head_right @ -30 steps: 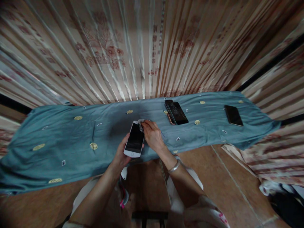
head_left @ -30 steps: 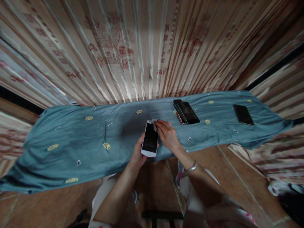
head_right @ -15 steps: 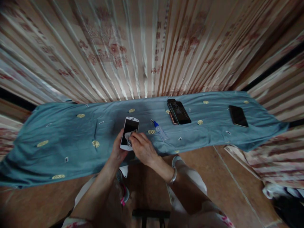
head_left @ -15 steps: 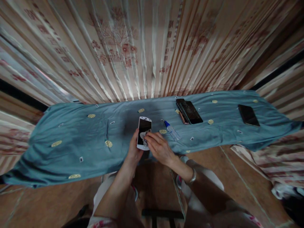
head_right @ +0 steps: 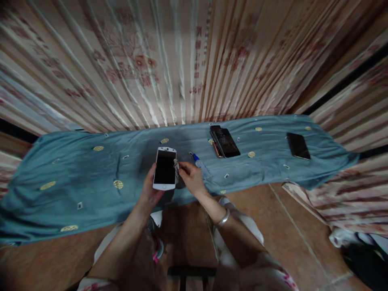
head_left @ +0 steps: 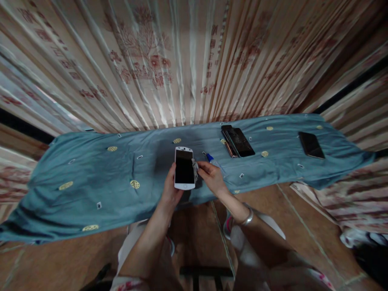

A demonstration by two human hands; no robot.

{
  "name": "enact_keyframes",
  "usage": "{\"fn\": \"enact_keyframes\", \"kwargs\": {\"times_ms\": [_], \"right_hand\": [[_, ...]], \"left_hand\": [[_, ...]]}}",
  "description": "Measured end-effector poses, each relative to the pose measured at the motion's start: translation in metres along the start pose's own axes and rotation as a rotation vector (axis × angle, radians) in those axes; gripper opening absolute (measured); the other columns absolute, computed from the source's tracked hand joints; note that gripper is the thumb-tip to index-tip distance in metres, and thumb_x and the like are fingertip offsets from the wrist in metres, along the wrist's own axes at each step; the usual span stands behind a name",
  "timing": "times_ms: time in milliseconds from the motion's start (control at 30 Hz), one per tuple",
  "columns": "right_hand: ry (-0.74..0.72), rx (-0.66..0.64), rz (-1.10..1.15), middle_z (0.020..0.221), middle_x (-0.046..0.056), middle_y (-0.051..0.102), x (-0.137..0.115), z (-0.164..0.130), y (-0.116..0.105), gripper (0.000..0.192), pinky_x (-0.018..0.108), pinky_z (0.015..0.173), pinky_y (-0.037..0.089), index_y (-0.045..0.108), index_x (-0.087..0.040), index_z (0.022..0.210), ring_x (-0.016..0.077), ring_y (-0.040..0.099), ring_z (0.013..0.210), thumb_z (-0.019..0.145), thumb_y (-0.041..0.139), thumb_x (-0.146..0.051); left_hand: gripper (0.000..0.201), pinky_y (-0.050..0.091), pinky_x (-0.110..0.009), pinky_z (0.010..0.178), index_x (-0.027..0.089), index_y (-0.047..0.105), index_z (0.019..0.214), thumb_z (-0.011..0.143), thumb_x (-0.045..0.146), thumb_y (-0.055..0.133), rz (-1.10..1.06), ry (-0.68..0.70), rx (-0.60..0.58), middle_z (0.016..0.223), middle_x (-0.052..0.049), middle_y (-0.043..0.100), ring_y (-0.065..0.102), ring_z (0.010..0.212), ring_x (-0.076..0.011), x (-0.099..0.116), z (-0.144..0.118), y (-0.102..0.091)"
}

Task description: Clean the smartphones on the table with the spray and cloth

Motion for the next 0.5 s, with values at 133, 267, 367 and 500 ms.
{"fn": "enact_keyframes", "kwargs": {"times_ms": [133, 267, 367, 500], "right_hand": [[0.275, -0.035, 0.405, 0.086, 0.003, 0.076, 0.023, 0.000, 0.009, 0.028, 0.028, 0.068, 0.054, 0.074, -0.021, 0.088, 0.0169, 0.068, 0.076, 0.063, 0.078, -0.033], [0.331, -0.075, 0.559, 0.085, 0.003, 0.076, 0.023, -0.003, 0.015, 0.032, 0.030, 0.071, 0.055, 0.075, -0.021, 0.085, 0.0175, 0.069, 0.076, 0.058, 0.085, -0.034], [0.311, -0.085, 0.563, 0.086, 0.003, 0.076, 0.021, -0.001, 0.015, 0.032, 0.033, 0.076, 0.056, 0.074, -0.021, 0.086, 0.0181, 0.070, 0.078, 0.060, 0.085, -0.036], [0.298, -0.083, 0.546, 0.084, 0.002, 0.076, 0.021, 0.000, 0.014, 0.032, 0.035, 0.078, 0.057, 0.074, -0.022, 0.086, 0.0187, 0.071, 0.076, 0.061, 0.084, -0.038]], "left_hand": [[0.024, 0.054, -0.029, 0.077, 0.013, 0.070, 0.086, 0.083, 0.036, 0.063, 0.056, -0.034, -0.005, 0.077, -0.005, 0.074, 0.069, 0.072, -0.0172, -0.007, 0.000, 0.001], [0.029, 0.054, -0.032, 0.076, 0.012, 0.070, 0.080, 0.075, 0.040, 0.071, 0.155, 0.064, 0.013, 0.072, -0.006, 0.072, 0.070, 0.076, -0.0218, 0.004, 0.001, -0.004], [0.033, 0.052, -0.030, 0.073, 0.010, 0.070, 0.080, 0.067, 0.040, 0.078, 0.218, 0.153, 0.022, 0.069, -0.005, 0.071, 0.069, 0.075, -0.0217, 0.015, 0.001, -0.007], [0.042, 0.050, -0.028, 0.081, 0.015, 0.070, 0.098, 0.062, 0.033, 0.081, 0.279, 0.267, 0.048, 0.086, -0.003, 0.074, 0.068, 0.086, -0.0193, 0.028, -0.001, -0.009]]}}
Point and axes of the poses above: each hand's wrist, its own z-axis towards the middle knuckle, its own y-axis out of the palm, x = y × z, the point moved 9 cm from there along z, towards the middle knuckle
